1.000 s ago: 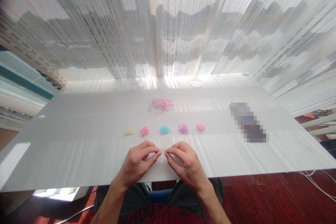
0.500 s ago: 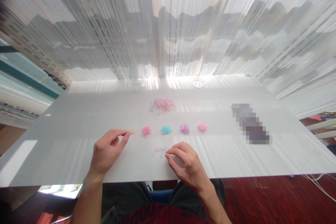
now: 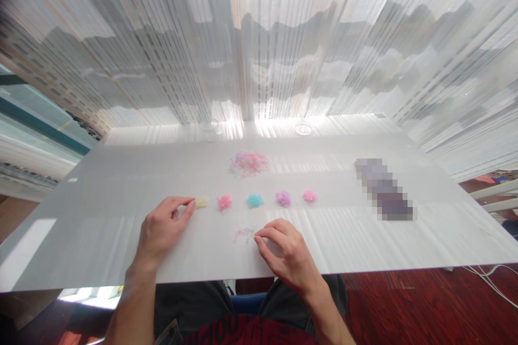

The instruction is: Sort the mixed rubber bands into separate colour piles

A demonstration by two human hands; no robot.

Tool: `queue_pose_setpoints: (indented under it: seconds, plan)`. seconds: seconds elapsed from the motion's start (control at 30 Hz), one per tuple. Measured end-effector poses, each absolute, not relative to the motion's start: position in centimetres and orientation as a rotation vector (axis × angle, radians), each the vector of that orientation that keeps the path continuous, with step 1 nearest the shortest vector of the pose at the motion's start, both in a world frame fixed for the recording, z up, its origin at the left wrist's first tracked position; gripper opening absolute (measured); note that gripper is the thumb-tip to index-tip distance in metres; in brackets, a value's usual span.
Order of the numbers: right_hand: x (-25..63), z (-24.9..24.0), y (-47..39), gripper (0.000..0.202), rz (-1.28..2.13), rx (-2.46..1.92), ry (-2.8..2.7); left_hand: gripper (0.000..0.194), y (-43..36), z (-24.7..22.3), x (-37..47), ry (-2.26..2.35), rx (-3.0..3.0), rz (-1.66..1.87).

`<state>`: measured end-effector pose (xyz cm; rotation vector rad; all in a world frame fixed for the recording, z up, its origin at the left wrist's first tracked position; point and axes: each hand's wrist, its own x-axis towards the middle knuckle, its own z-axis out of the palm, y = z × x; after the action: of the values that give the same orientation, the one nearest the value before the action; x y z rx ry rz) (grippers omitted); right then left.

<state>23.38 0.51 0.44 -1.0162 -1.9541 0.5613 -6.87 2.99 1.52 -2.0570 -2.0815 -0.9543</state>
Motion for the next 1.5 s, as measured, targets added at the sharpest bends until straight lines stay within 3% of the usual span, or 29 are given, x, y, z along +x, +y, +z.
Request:
queue_pose_setpoints:
  seconds: [0.53, 0.73, 0.9, 1.5]
  plan:
    - [23.3, 0.4, 0.6, 0.011, 0.527, -1.055, -1.931, 0.017, 3.4, 0.3, -7.4, -1.906, -2.237, -1.093]
    - [23.2, 0.0, 0.9, 0.020, 0.406, -1.171, -1.844, 0.005, 1.9, 2.2, -5.1, -1.731, -2.153, -1.360]
    - [23.2, -0.2, 0.8, 0.024, 0.356, -1.172, -1.887, 0.019, 0.3, 2.2, -1.2, -1.605, -2.580, -1.573]
    - [23.0, -0.4, 0.8, 0.011, 0.322, -1.213, -2.038, 0.018, 0.9, 0.3, 2.6, -1.538, -2.753, -1.084]
